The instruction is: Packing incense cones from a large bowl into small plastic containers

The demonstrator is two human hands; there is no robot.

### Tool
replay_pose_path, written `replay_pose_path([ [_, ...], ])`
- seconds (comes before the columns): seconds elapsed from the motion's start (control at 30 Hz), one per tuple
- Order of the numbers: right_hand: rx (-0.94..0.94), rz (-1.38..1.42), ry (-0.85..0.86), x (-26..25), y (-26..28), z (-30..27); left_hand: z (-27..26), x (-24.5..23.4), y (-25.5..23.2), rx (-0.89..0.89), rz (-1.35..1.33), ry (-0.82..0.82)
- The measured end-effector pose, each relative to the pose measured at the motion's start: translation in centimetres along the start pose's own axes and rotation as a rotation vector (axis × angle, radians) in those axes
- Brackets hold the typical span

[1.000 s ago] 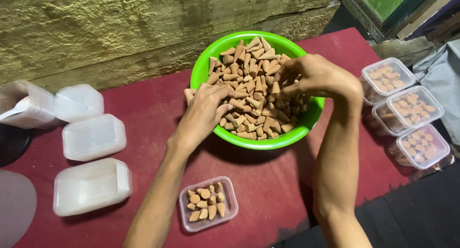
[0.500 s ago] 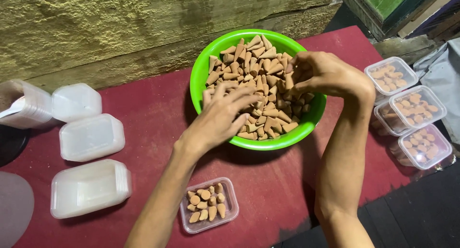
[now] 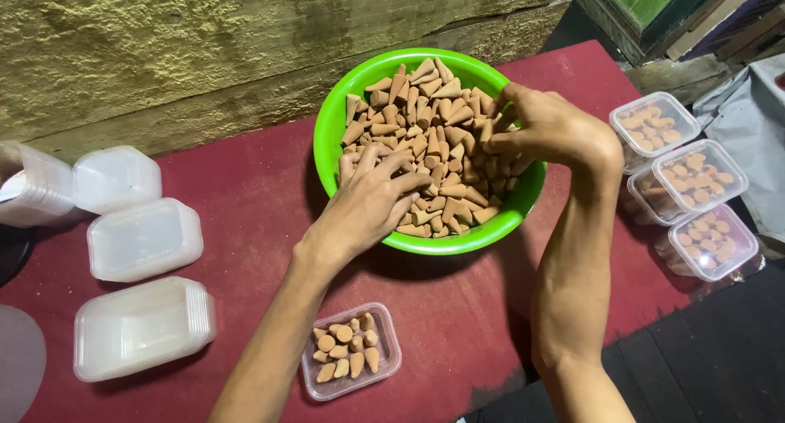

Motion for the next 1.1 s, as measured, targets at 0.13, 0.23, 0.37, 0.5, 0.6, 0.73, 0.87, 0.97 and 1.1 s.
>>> replay_pose_path([
  [0.13, -0.054, -0.052, 0.009, 0.6, -1.3, 1.0, 0.1, 0.3, 0.3, -0.004, -0.015, -0.008],
  [0.23, -0.062, -0.051, -0.011, 0.5, -1.5, 0.8, 0.1, 0.0, 0.4, -0.034, -0.051, -0.010],
  [0.37, -0.106, -0.063, 0.029, 0.3, 1.6, -1.1, 0.0, -0.8, 0.8, -0.051, -0.108, -0.072],
  [0.5, -0.141, -0.060, 0.046, 0.4, 3.8, -1.5, 0.0, -1.2, 1.5, -0.084, -0.087, -0.129],
  [0.6, -0.144, -0.163, -0.062, 1.3, -0.6, 1.3, 0.0, -0.8, 1.9, -0.093, -0.096, -0.136],
  [0.73, -0.072, -0.202, -0.010, 3.2, -2.5, 3.3, 0.2, -0.9, 1.7, -0.091, -0.123, -0.115],
  [0.87, -0.138, -0.134, -0.025, 1.9, -1.0, 1.5, -0.3, -1.8, 1.1, -0.066, -0.168, -0.082],
  [0.97, -0.151, -0.041, -0.064, 0.1, 0.5, -0.9, -0.6, -2.3, 0.6, -0.042, -0.207, -0.050],
  [1.1, -0.006, 0.059, -0.037, -1.3, 1.9, -2.6, -0.3, -1.8, 1.0, -0.030, -0.173, -0.023],
])
Point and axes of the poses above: each hand's wrist, its own z-axis towards the middle knuckle, its own x-axis out of the palm, y = z × x, the point moved 1 cm from there along z, towards the middle knuckle, and after that the axes turned 9 degrees about -x, right-handed, at the moved point
